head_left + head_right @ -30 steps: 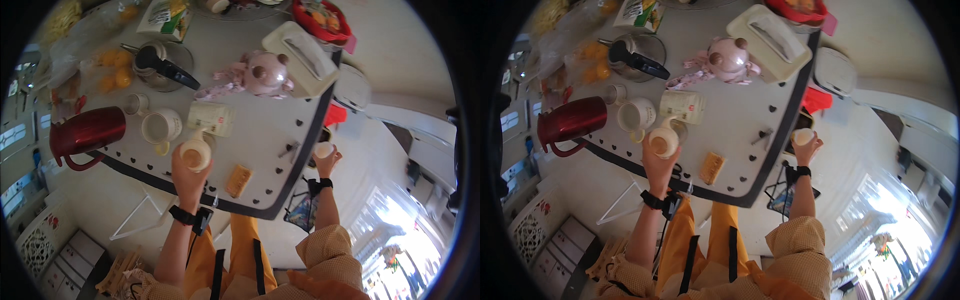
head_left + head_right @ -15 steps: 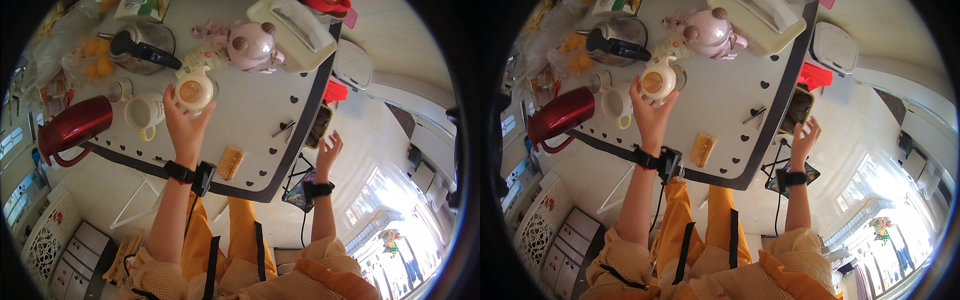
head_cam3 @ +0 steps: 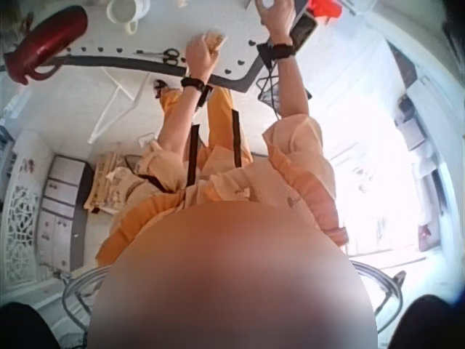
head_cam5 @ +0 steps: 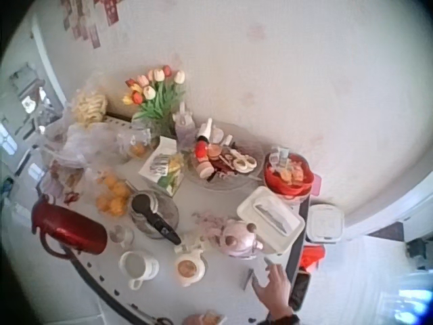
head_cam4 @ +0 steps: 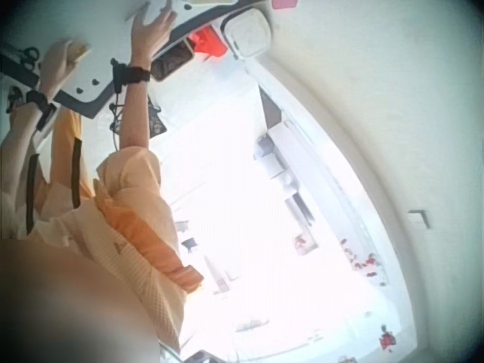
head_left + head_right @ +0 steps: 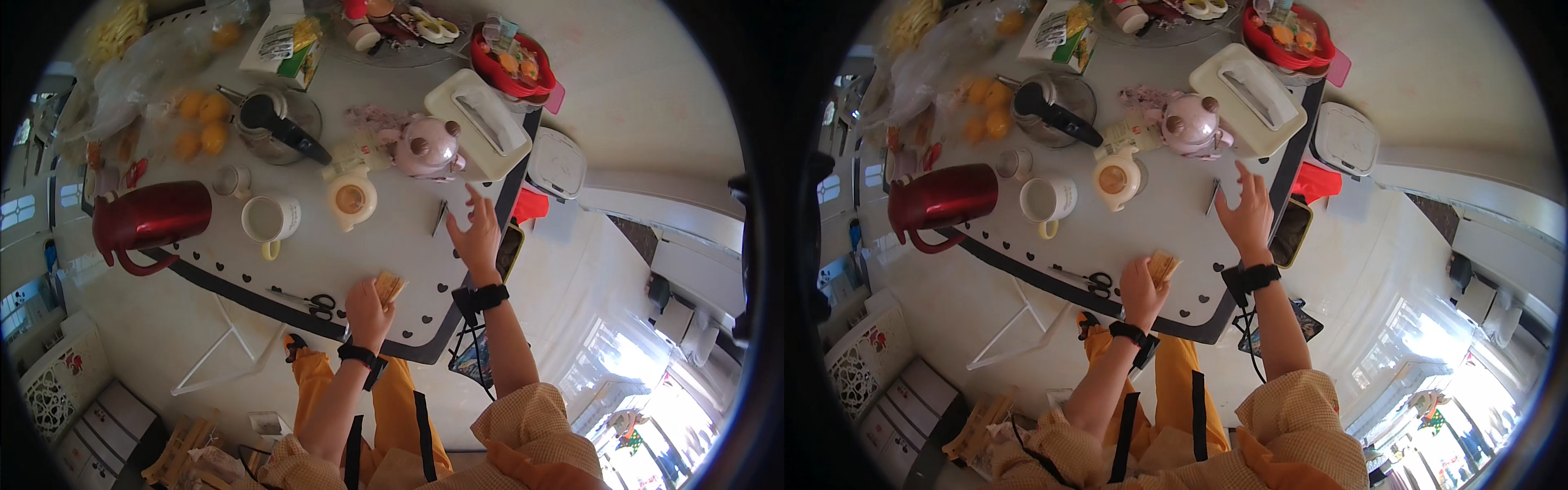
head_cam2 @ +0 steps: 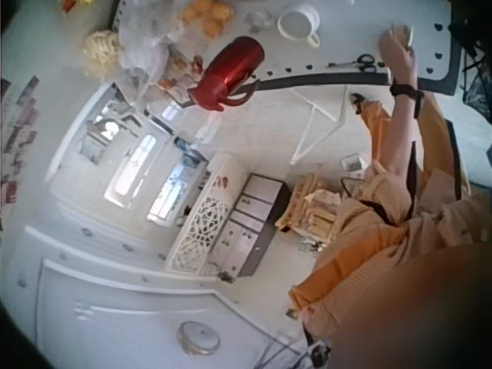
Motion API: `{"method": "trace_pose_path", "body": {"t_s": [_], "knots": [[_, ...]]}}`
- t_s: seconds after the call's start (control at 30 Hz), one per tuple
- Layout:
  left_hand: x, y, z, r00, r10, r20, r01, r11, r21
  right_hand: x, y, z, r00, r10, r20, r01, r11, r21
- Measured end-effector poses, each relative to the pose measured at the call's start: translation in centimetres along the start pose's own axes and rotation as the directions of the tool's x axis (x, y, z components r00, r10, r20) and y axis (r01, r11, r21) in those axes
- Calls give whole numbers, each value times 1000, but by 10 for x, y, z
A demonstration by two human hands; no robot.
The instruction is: The person sweeps the floor, then disassembles a white PVC pipe frame by cutting pink ties with scissors. The person gathers the pipe segments and stores them in a cabinet.
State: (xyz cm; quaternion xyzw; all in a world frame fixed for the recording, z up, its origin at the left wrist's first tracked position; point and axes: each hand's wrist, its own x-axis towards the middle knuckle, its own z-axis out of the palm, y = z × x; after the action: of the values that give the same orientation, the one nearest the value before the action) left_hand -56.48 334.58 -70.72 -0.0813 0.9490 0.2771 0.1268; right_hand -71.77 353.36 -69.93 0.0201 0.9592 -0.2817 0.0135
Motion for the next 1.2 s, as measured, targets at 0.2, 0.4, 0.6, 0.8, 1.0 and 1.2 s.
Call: {"method": "trace_pose_path", "body": {"t_s": [0.2, 0.4, 0.6, 0.8, 1.0, 1.2], "knots": [[48, 0, -18, 995, 67, -75, -72, 995, -67, 46, -24, 57, 959, 233, 161, -281, 848, 448], [79, -4, -40, 975, -75, -209, 0, 941, -340, 64, -43, 98, 914, 251, 320, -393, 342, 853], [83, -8, -48, 959, -214, -188, 105, 878, -467, 72, -64, 86, 673, 373, 639, -738, 283, 612], [60, -16, -50, 961, -259, -95, 178, 845, -504, 103, -56, 138, 548, 138, 825, -834, 166, 526], [53, -21, -57, 916, -402, -13, 306, 718, -625, 93, -82, 156, 762, 253, 597, -647, 351, 677], [68, -15, -67, 896, -444, 1, 322, 647, -691, 60, -104, 110, 967, 166, 192, -250, 755, 606]]}}
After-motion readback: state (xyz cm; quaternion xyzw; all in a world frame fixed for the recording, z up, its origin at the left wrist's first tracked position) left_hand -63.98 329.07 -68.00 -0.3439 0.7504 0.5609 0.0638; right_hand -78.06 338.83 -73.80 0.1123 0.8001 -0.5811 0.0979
